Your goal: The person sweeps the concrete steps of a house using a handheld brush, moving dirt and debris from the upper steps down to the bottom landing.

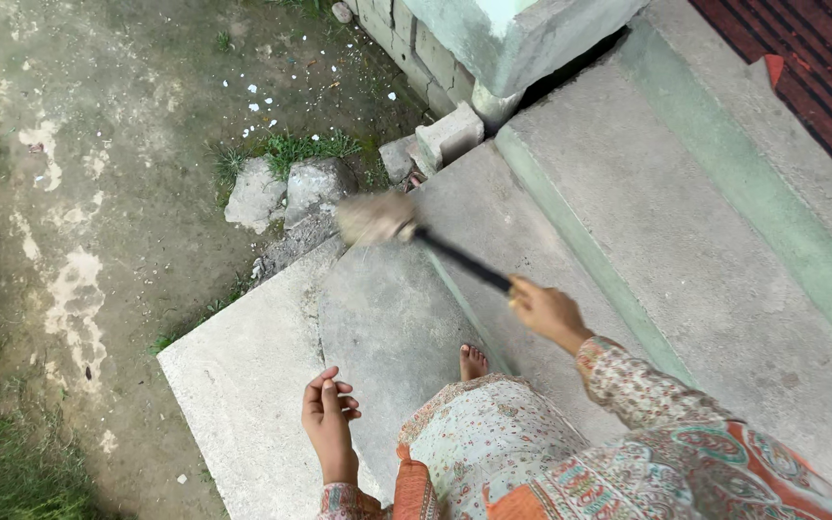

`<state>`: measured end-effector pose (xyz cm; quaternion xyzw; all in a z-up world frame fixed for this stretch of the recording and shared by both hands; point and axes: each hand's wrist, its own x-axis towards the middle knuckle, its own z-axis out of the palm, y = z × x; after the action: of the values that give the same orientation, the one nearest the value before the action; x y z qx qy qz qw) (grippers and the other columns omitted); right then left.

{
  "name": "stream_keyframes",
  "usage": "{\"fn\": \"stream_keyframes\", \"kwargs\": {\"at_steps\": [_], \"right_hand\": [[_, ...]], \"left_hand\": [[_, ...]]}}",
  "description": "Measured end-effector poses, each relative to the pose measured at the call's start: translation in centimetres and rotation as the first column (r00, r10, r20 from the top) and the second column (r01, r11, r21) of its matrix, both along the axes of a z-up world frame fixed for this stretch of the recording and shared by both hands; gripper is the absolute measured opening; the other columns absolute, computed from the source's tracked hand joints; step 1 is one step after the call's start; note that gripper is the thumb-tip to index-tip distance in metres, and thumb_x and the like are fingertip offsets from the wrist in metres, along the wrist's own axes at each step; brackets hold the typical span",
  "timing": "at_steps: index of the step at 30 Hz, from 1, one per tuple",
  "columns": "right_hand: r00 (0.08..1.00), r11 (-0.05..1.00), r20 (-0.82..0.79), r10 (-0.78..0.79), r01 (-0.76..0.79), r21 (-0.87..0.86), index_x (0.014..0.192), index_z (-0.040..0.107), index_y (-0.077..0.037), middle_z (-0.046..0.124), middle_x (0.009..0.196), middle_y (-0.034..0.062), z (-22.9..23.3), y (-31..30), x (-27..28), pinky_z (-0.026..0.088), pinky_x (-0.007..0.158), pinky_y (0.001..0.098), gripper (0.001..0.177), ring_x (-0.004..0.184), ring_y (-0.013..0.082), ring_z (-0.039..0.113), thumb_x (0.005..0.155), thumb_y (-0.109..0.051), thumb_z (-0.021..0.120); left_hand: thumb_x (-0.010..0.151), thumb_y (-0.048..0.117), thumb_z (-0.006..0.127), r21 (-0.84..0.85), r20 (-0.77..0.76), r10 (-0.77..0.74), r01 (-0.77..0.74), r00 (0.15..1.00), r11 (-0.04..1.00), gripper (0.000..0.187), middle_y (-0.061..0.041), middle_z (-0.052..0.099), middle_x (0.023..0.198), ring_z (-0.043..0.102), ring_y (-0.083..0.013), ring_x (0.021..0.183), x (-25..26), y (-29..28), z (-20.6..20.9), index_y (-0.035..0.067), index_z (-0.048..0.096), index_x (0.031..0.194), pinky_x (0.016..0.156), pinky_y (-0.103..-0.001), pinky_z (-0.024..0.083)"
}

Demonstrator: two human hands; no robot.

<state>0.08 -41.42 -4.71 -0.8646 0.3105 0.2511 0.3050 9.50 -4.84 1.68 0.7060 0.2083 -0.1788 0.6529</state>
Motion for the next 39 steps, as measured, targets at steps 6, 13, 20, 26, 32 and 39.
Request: {"fn": "stream_keyframes", "kwargs": {"at_steps": [6, 13, 20, 26, 32, 39], "right_hand": [[0.943, 0.932, 0.1, -0.317, 0.329, -0.152, 0.135, 0.053, -0.013, 0.057, 0.067, 0.002, -4.9, -3.8, 2.7, 0.035, 0.041, 0.0227, 0.04, 0.046, 0.0076, 0.042, 0.097, -0.024, 0.06], [0.995, 0.988, -0.096, -0.021, 0.036, 0.151, 0.143, 0.042, -0.015, 0.071, 0.089, 0.0136, -4.4, 1.5, 5.0, 0.045, 0.044, 0.0272, 0.051, 0.045, 0.0106, 0.049, 0.095, -0.023, 0.058], [0.972, 0.887, 0.192, -0.133, 0.03, 0.462, 0.14, 0.054, -0.018, 0.067, 0.098, -0.0083, -4.6, 7.1, 5.3, 0.045, 0.046, 0.0172, 0.056, 0.052, 0.0005, 0.054, 0.088, -0.029, 0.071], [0.776, 0.56, -0.069, -0.627, 0.511, 0.652, 0.144, 0.052, -0.017, 0.056, 0.07, 0.0002, -3.7, 10.5, 2.5, 0.03, 0.034, 0.0206, 0.058, 0.042, 0.0037, 0.038, 0.089, -0.029, 0.067], [0.104, -0.161, -0.351, -0.931, 0.746, 0.646, 0.127, 0.056, -0.009, 0.049, 0.062, -0.001, -6.7, 14.6, -9.3, 0.026, 0.03, 0.0205, 0.036, 0.038, 0.0053, 0.033, 0.094, -0.025, 0.059], [-0.607, -0.739, -0.546, -0.577, 0.103, 0.665, 0.105, 0.053, 0.0, 0.048, 0.058, -0.0046, -8.4, 24.5, -31.0, 0.029, 0.031, 0.0159, 0.017, 0.039, 0.0026, 0.036, 0.099, -0.016, 0.057]], "left_hand": [[0.101, 0.017, 0.045, 0.088, -0.125, 0.084, -0.073, 0.989, 0.993, 0.025, -0.003, 0.061, 0.08, 0.053, -0.0086, 0.06, -1.9, 1.7, -0.6, 0.006, 0.063, 0.114, 0.051, -0.025, 0.047], [0.101, 0.017, 0.046, 0.106, -0.152, 0.08, -0.065, 0.985, 0.992, 0.025, -0.004, 0.061, 0.079, 0.053, -0.0101, 0.06, -1.4, 1.7, -0.8, 0.006, 0.064, 0.114, 0.051, -0.026, 0.047], [0.101, 0.017, 0.046, 0.018, -0.062, -0.079, 0.08, 0.995, 0.997, 0.025, -0.002, 0.061, 0.08, 0.053, -0.008, 0.06, 2.5, 1.1, -0.3, 0.006, 0.063, 0.114, 0.051, -0.024, 0.046], [0.101, 0.017, 0.047, -0.022, -0.045, -0.28, 0.279, 0.959, 0.96, 0.024, -0.002, 0.061, 0.079, 0.053, -0.0087, 0.059, 5.7, 2.4, -0.4, 0.006, 0.064, 0.113, 0.05, -0.025, 0.046], [0.102, 0.017, 0.047, -0.009, -0.017, -0.494, 0.494, 0.869, 0.87, 0.023, -0.002, 0.061, 0.08, 0.053, -0.0084, 0.06, 8.8, 5.3, -0.9, 0.007, 0.064, 0.112, 0.051, -0.024, 0.046], [0.103, 0.017, 0.046, 0.021, -0.105, -0.685, 0.691, 0.721, 0.723, 0.023, -0.002, 0.06, 0.081, 0.052, -0.0092, 0.061, 8.7, 4.3, -0.9, 0.007, 0.063, 0.112, 0.052, -0.024, 0.044]]}}
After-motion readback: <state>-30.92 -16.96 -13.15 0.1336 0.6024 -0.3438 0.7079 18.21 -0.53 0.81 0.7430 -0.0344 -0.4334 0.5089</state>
